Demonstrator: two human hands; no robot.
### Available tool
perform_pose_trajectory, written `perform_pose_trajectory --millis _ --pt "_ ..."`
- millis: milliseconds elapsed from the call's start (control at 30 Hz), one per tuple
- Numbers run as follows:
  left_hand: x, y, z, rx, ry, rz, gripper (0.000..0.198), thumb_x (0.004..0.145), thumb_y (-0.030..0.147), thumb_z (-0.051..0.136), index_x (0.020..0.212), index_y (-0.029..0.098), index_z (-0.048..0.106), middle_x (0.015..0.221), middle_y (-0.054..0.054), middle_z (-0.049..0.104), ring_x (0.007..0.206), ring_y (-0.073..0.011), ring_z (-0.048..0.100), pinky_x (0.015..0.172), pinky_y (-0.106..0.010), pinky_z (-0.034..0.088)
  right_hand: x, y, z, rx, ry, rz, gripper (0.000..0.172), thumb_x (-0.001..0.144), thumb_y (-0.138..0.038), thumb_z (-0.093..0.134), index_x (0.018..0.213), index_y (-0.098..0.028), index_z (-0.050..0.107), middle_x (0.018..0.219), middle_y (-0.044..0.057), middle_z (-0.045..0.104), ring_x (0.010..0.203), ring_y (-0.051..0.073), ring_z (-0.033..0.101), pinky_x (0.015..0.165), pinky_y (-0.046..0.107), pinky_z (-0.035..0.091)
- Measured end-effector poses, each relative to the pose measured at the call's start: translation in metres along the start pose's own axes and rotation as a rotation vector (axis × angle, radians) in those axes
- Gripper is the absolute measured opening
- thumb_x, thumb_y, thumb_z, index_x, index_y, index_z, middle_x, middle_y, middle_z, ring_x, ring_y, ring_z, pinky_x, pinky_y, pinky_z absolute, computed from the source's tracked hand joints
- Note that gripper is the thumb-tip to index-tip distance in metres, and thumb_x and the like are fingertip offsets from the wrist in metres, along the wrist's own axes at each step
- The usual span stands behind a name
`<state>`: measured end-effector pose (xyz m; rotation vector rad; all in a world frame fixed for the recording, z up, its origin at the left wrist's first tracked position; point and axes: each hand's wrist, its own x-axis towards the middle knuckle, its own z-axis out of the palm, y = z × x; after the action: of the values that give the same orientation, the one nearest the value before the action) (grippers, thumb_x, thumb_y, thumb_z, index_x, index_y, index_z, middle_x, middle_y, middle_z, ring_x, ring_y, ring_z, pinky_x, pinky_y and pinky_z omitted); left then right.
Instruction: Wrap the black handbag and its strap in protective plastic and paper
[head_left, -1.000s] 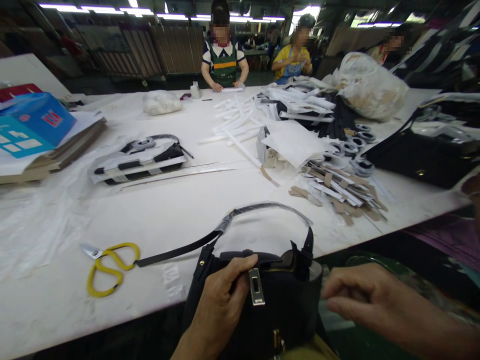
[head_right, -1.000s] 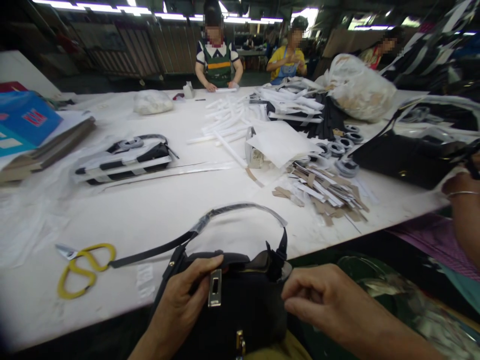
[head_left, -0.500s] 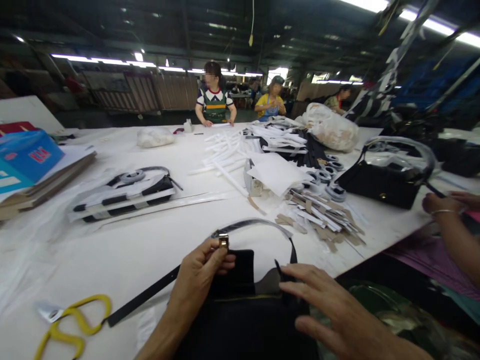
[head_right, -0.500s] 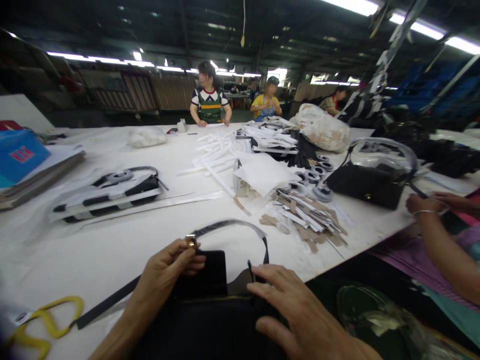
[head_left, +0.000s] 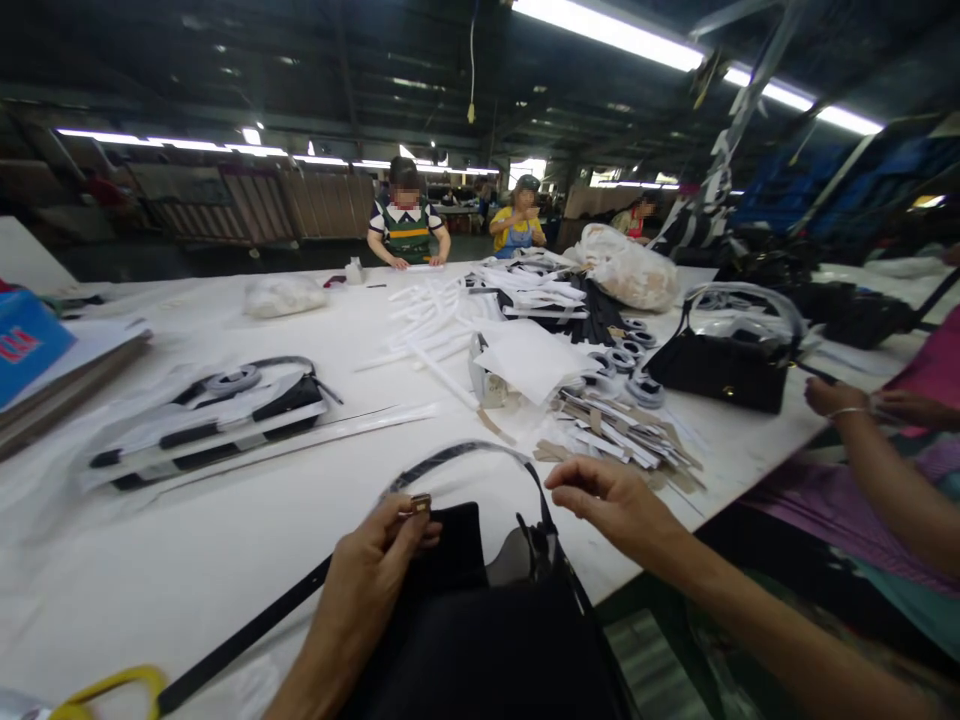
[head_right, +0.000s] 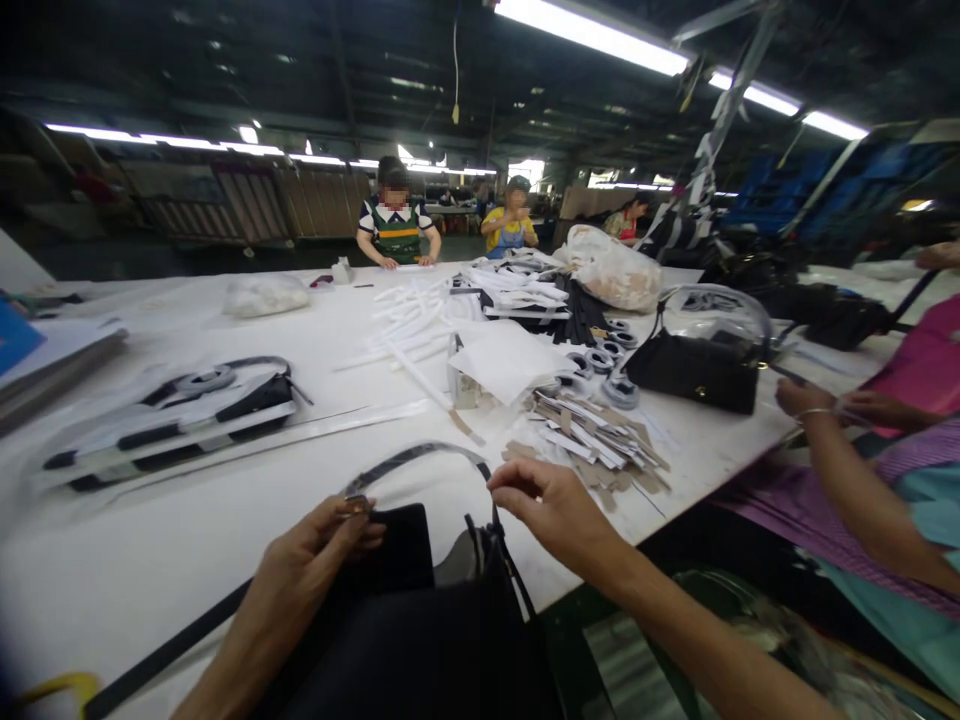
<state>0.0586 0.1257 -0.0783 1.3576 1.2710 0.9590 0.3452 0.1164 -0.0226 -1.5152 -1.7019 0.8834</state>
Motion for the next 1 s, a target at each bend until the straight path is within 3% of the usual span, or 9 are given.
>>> perform_pose_trajectory --millis 167,300,400,500,600,700,800,933,1000 --pt "-0.031 0.006 0.004 0.272 0.069 0.149 0.030 0.087 0.053 0.058 0.106 0.030 0.066 0.093 0.003 0.076 0.086 -0.0218 0.073 0.080 -0.028 0.057 -0.002 -0.029 -0.022 -0.288 -0.255 -0.165 0.012 0.085 -0.029 0.066 0.085 -0.020 0.074 0.080 0.001 0.072 0.075 0.015 0.064 0.070 0.025 0.046" --pt "-0.035 0.010 0.008 0.346 0.097 0.202 0.027 0.087 0.053 0.058 0.103 0.033 0.068 0.088 0.005 0.076 0.079 -0.0195 0.074 0.072 -0.024 0.057 -0.001 -0.048 -0.028 -0.391 -0.586 -0.241 0.017 0.089 -0.020 0.061 0.097 -0.024 0.076 0.089 0.000 0.075 0.082 0.014 0.067 0.078 0.022 0.047" --pt "-0.031 0.010 0.010 0.346 0.091 0.188 0.028 0.087 0.054 0.057 0.102 0.033 0.068 0.084 0.006 0.077 0.077 -0.0186 0.074 0.069 -0.022 0.057 0.001 -0.055 -0.023 -0.497 -0.838 -0.234 0.028 0.088 -0.013 0.058 0.106 -0.027 0.075 0.097 -0.001 0.076 0.087 0.014 0.068 0.079 0.022 0.047" --pt "-0.028 0.007 0.012 0.318 0.082 0.177 0.029 0.088 0.054 0.057 0.103 0.032 0.068 0.085 0.007 0.077 0.080 -0.0176 0.074 0.071 -0.021 0.058 0.007 -0.057 -0.010 -0.655 -1.017 -0.270 0.039 0.080 -0.008 0.061 0.112 -0.028 0.073 0.098 0.000 0.076 0.084 0.016 0.068 0.069 0.023 0.045" --pt "-0.025 0.005 0.014 0.255 0.066 0.177 0.028 0.088 0.052 0.058 0.103 0.031 0.067 0.085 0.007 0.077 0.081 -0.0160 0.074 0.073 -0.019 0.058 0.014 -0.057 0.004 -0.771 -1.184 -0.266 0.045 0.074 -0.006 0.062 0.112 -0.026 0.072 0.088 -0.001 0.075 0.075 0.016 0.066 0.057 0.022 0.041" --pt "-0.022 0.005 0.015 0.184 0.068 0.168 0.027 0.087 0.051 0.060 0.100 0.028 0.067 0.083 0.005 0.078 0.079 -0.0158 0.075 0.074 -0.019 0.058 0.022 -0.057 0.012 -0.727 -1.375 -0.138 0.039 0.073 -0.002 0.059 0.104 -0.020 0.074 0.073 -0.003 0.069 0.066 0.013 0.062 0.053 0.020 0.038" --pt "-0.019 0.005 0.015 0.143 0.075 0.148 0.029 0.085 0.051 0.060 0.097 0.026 0.067 0.081 0.003 0.078 0.076 -0.0169 0.075 0.074 -0.020 0.060 0.028 -0.054 0.005 -0.551 -1.360 0.021 0.032 0.074 0.002 0.053 0.092 -0.015 0.073 0.072 -0.004 0.064 0.068 0.010 0.059 0.055 0.017 0.040" --pt "-0.017 0.001 0.012 0.114 0.069 0.115 0.033 0.085 0.053 0.060 0.100 0.024 0.066 0.083 0.001 0.078 0.078 -0.0180 0.075 0.075 -0.021 0.060 0.029 -0.046 -0.019 -0.325 -1.089 0.141 0.032 0.076 0.002 0.045 0.086 -0.014 0.071 0.063 -0.004 0.057 0.060 0.007 0.052 0.055 0.015 0.038" --pt "-0.015 -0.002 0.012 0.102 0.056 0.100 0.035 0.085 0.054 0.059 0.100 0.023 0.066 0.084 0.000 0.078 0.080 -0.0185 0.075 0.076 -0.022 0.061 0.027 -0.043 -0.030 -0.228 -1.021 0.230 0.032 0.079 -0.003 0.045 0.094 -0.013 0.071 0.057 -0.005 0.054 0.053 0.006 0.050 0.052 0.014 0.038"
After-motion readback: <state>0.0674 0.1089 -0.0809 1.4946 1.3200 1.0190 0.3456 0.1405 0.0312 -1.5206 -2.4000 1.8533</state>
